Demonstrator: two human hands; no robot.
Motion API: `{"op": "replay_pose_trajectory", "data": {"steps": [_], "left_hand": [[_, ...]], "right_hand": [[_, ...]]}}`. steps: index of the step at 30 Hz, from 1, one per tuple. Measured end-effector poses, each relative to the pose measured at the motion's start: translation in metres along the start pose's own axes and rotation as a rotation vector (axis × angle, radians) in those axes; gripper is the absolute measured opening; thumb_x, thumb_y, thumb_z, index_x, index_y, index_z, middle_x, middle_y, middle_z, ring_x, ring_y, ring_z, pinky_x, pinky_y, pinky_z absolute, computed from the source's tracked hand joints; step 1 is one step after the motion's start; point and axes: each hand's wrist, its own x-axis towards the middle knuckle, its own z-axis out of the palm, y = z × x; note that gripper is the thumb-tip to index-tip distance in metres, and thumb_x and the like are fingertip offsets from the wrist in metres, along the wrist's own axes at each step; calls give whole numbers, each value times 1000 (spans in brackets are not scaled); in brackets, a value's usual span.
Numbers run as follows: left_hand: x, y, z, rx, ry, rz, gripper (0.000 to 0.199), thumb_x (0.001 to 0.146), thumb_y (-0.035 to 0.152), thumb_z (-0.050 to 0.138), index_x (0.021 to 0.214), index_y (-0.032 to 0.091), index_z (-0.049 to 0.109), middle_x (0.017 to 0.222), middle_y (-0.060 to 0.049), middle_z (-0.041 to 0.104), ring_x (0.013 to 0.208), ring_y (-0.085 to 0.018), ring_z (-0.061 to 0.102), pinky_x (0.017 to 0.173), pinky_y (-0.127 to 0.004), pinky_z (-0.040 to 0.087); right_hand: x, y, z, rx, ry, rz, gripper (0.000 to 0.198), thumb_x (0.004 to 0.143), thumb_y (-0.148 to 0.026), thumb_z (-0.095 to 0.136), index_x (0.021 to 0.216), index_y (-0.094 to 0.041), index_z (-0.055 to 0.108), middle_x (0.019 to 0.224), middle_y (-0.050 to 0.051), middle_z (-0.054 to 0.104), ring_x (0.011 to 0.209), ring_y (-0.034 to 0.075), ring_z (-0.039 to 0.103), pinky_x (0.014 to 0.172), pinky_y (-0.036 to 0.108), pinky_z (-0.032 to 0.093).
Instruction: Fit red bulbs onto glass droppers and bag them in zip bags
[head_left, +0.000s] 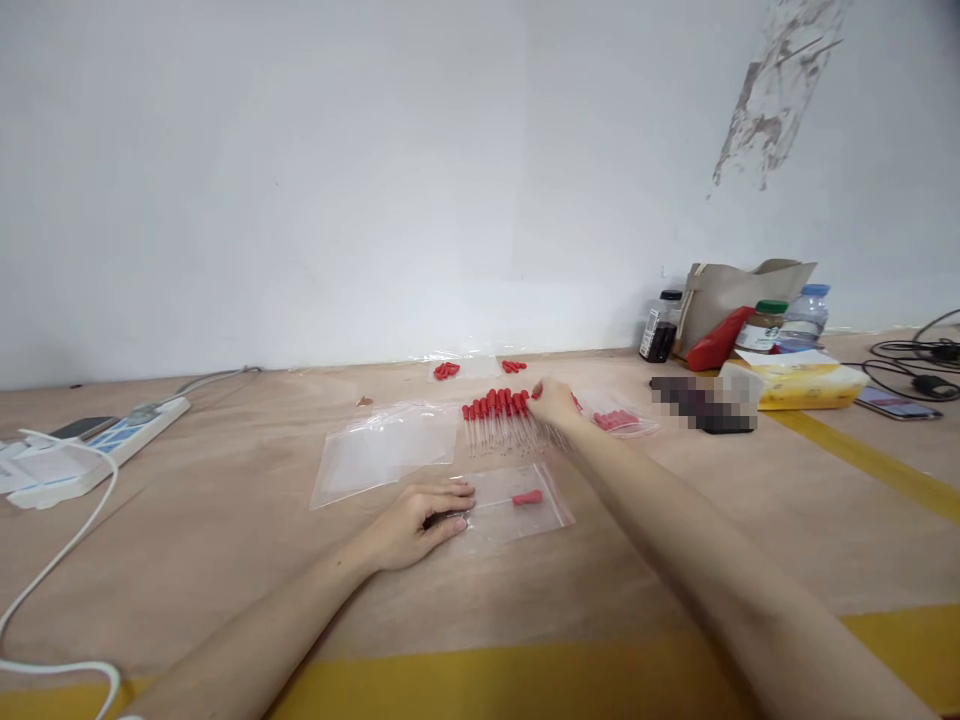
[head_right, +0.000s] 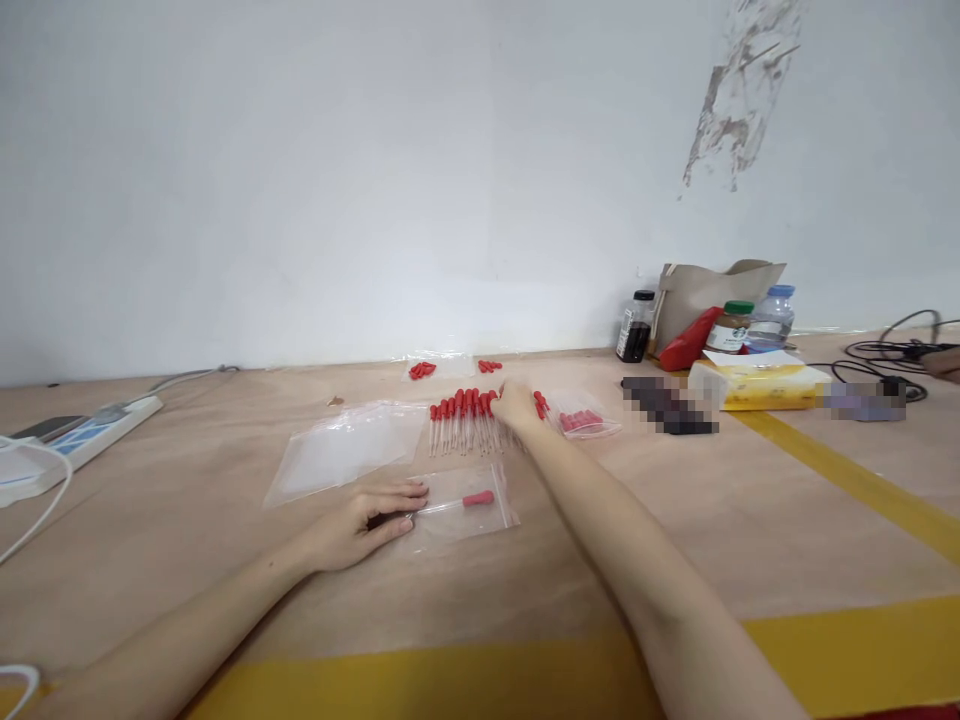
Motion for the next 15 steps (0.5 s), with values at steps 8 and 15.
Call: {"op": "replay_pose_trajectory", "data": {"steps": [8,15], "left_hand": [[0,-3,2,-12,7,20,32,86,31,47,116,23,56,124,-6,53,117,-21,45,100,-39,35],[0,-2,1,7,-2,15,32,87,32,46,117,24,55,124,-5,53,117,-20,45,99,-40,36]], "right_hand": [[9,-13,16,27,-50,79,18,62,-11,59,79,-10,61,86,16,63,84,25,59,66,28,43],[-3,-5,-21,319,-83,62,8,68,-14,52,60,-14,54,54,2,52,55,14,53,51,23,38]]}}
